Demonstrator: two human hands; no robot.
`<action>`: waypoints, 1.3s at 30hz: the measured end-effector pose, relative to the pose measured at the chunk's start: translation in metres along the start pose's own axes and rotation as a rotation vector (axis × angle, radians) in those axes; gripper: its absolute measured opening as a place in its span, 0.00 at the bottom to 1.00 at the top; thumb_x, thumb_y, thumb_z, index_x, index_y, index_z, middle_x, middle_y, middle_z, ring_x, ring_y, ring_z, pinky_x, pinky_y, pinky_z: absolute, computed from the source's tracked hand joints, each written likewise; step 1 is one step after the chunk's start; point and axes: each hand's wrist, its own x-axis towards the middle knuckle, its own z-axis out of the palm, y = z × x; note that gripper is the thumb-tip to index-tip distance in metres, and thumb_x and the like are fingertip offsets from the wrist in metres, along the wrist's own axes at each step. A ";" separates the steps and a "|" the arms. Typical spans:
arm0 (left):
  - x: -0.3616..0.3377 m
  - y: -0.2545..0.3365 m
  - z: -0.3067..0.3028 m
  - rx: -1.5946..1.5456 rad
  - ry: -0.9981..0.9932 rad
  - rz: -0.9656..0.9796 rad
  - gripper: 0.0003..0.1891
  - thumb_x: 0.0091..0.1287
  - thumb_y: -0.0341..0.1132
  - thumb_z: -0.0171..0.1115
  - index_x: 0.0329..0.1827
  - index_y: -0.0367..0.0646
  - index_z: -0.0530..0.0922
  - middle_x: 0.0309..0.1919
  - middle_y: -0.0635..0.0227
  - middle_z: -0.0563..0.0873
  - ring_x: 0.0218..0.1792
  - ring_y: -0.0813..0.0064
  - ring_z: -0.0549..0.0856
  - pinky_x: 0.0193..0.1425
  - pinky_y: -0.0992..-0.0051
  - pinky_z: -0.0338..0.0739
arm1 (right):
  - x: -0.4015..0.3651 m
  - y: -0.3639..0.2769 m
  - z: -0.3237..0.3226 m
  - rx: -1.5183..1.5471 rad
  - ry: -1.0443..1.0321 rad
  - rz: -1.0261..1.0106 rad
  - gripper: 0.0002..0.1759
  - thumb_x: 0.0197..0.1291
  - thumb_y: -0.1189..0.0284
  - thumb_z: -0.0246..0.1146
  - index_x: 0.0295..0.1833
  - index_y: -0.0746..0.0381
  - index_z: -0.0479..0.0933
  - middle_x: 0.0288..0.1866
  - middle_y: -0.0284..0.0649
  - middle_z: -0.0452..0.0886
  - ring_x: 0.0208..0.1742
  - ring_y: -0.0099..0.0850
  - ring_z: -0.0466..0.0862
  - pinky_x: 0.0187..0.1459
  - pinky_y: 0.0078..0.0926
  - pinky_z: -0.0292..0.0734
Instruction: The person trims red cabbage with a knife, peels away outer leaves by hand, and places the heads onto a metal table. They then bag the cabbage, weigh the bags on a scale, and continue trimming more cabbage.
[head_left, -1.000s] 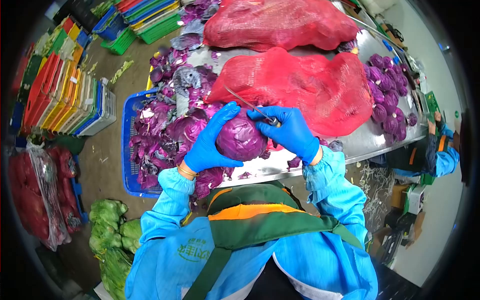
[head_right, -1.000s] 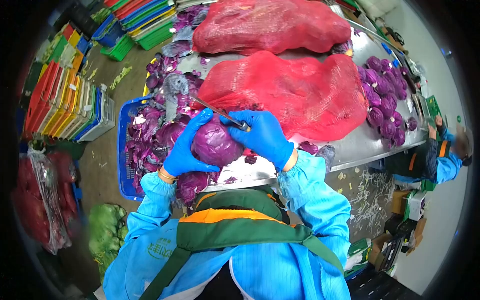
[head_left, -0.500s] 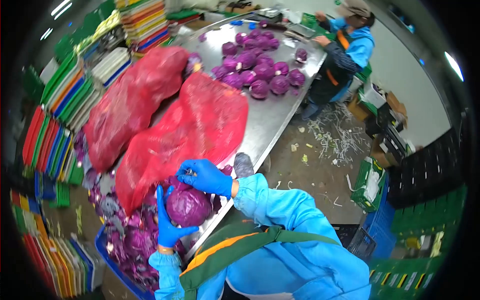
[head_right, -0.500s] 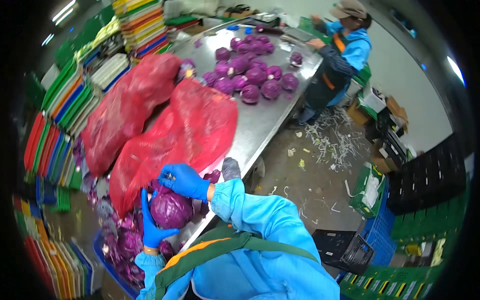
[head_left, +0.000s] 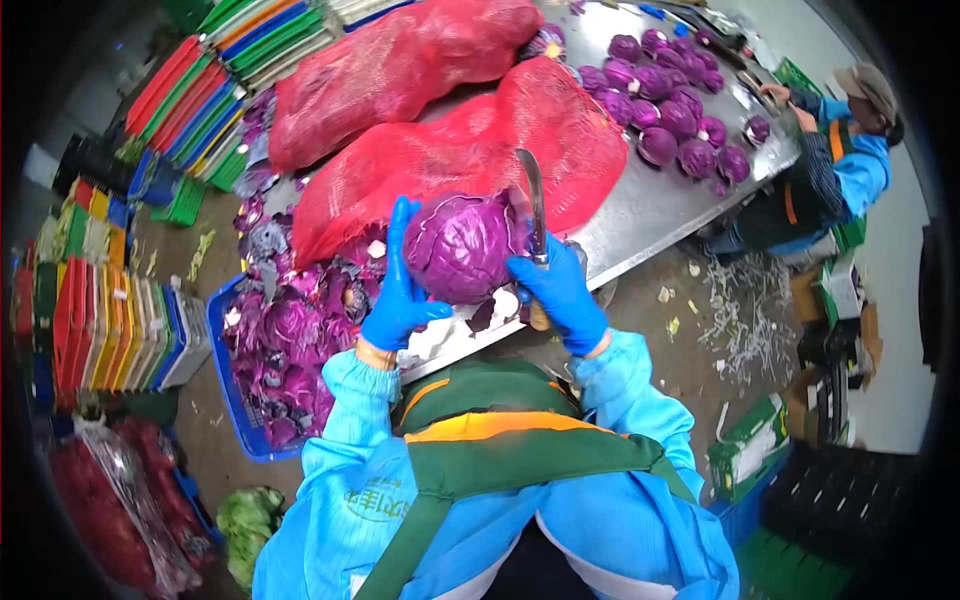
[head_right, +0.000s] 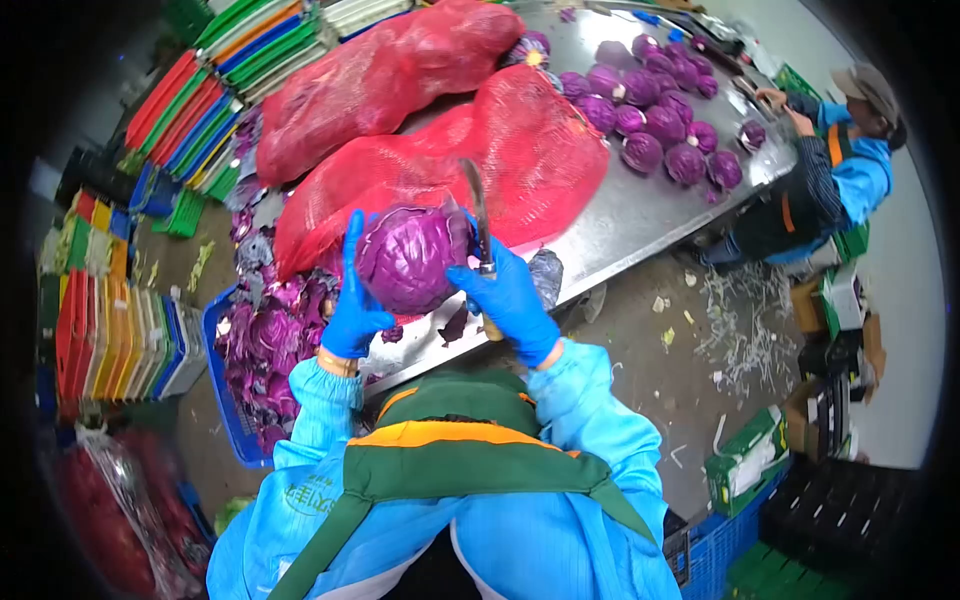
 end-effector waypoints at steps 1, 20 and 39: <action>-0.002 -0.016 -0.009 0.050 0.053 -0.139 0.62 0.45 0.39 0.81 0.80 0.55 0.44 0.74 0.64 0.60 0.72 0.62 0.64 0.76 0.60 0.59 | 0.001 0.007 0.007 -0.060 0.009 -0.157 0.28 0.58 0.70 0.70 0.64 0.61 0.72 0.40 0.33 0.82 0.23 0.16 0.72 0.25 0.19 0.71; -0.004 -0.003 0.015 0.275 0.315 0.255 0.63 0.35 0.38 0.86 0.76 0.46 0.54 0.71 0.63 0.65 0.70 0.65 0.67 0.75 0.63 0.61 | 0.052 0.053 -0.072 -0.132 0.298 0.132 0.14 0.64 0.61 0.65 0.41 0.62 0.79 0.21 0.30 0.75 0.16 0.20 0.72 0.18 0.19 0.65; 0.021 -0.009 0.018 0.892 0.361 0.351 0.67 0.35 0.43 0.86 0.78 0.43 0.49 0.71 0.54 0.64 0.69 0.57 0.69 0.72 0.62 0.65 | 0.028 -0.022 -0.005 0.396 -0.088 0.254 0.08 0.61 0.68 0.64 0.38 0.60 0.75 0.22 0.31 0.74 0.20 0.19 0.73 0.19 0.18 0.70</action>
